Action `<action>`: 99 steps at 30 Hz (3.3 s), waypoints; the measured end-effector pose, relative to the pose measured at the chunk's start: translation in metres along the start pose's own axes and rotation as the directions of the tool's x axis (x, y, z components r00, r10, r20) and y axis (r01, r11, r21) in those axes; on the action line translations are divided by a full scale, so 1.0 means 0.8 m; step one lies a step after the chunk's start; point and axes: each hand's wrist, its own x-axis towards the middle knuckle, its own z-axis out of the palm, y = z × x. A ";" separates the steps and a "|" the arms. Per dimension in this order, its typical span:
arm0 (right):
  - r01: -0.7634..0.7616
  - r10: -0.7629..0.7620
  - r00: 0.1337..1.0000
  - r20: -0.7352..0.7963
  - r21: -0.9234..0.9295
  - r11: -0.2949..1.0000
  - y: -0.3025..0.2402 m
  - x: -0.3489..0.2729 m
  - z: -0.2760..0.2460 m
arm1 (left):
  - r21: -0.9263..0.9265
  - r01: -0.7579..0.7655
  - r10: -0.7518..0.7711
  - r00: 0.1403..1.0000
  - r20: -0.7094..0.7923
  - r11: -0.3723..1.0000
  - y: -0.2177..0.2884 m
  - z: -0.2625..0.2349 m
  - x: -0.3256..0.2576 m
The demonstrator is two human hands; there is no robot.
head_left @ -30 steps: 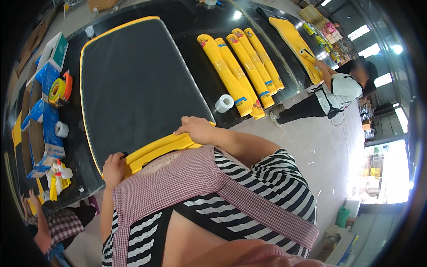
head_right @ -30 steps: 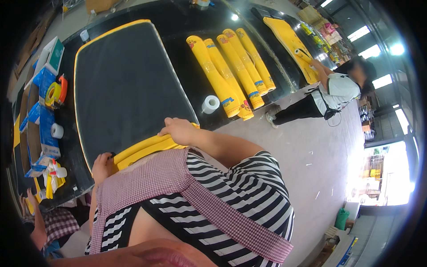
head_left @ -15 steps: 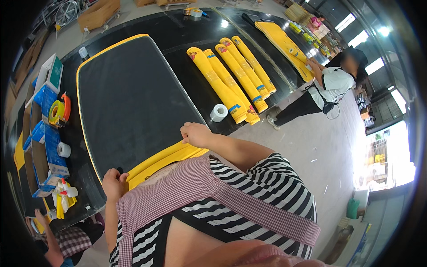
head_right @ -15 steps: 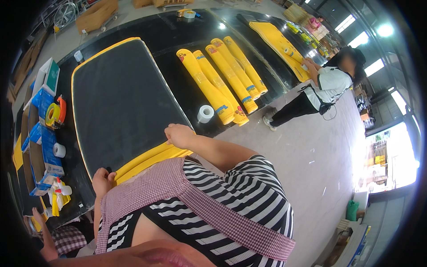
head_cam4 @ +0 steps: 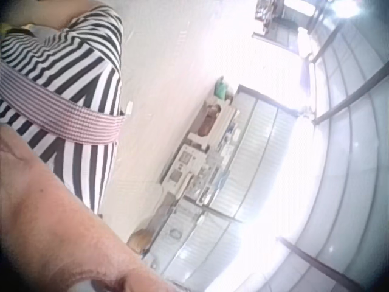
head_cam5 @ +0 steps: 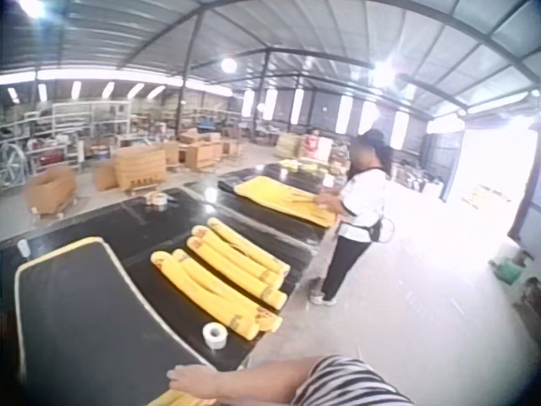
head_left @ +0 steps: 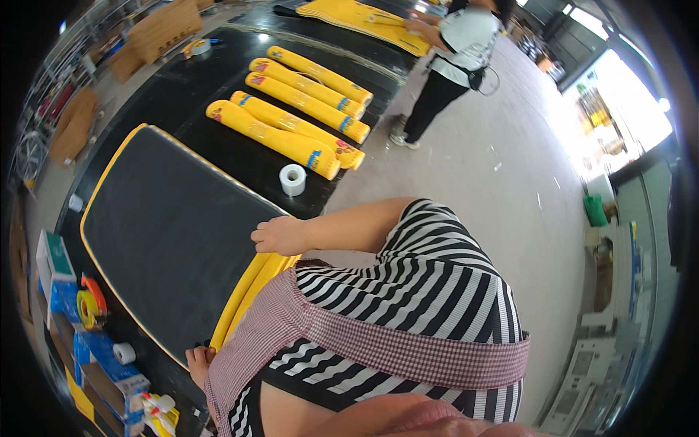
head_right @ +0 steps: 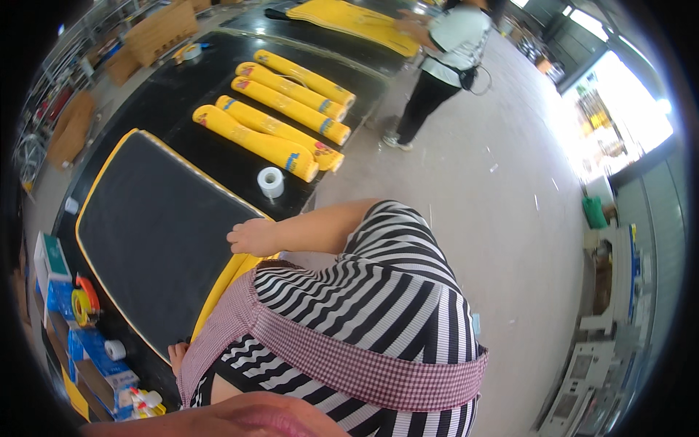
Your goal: The person repeatedly rolls yellow mats with cartoon graphics on a black table, secures them with clear tape, and stacks them. The person also handles a black mat, placing it on the table and rolling it.
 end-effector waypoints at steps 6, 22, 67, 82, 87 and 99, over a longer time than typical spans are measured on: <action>0.030 -0.043 0.995 -0.088 -0.148 0.989 -0.012 -0.003 -0.015 | 0.105 -0.226 0.222 0.974 0.050 0.968 -0.061 0.024 0.004; -0.059 0.066 0.989 -0.135 0.055 0.997 0.024 0.031 0.002 | -0.091 -0.107 0.101 0.992 -0.073 0.990 0.020 -0.031 0.025; -0.174 0.141 0.972 -0.187 -0.174 0.969 -0.002 0.144 0.019 | 0.125 0.087 -0.027 0.910 -0.415 0.988 0.097 0.000 0.140; -0.018 -0.077 0.848 -0.524 -0.175 0.984 0.104 0.291 0.014 | 0.035 0.360 -0.362 0.931 0.049 0.932 0.027 -0.079 0.371; -0.085 0.049 0.939 -0.341 -0.090 0.992 0.105 0.319 -0.009 | 0.057 -0.010 0.040 0.828 -0.559 0.998 -0.010 -0.034 0.390; -0.138 0.118 0.982 -0.147 -0.129 0.982 0.107 0.337 -0.050 | 0.224 0.106 -0.050 0.969 -0.242 0.969 0.035 -0.048 0.356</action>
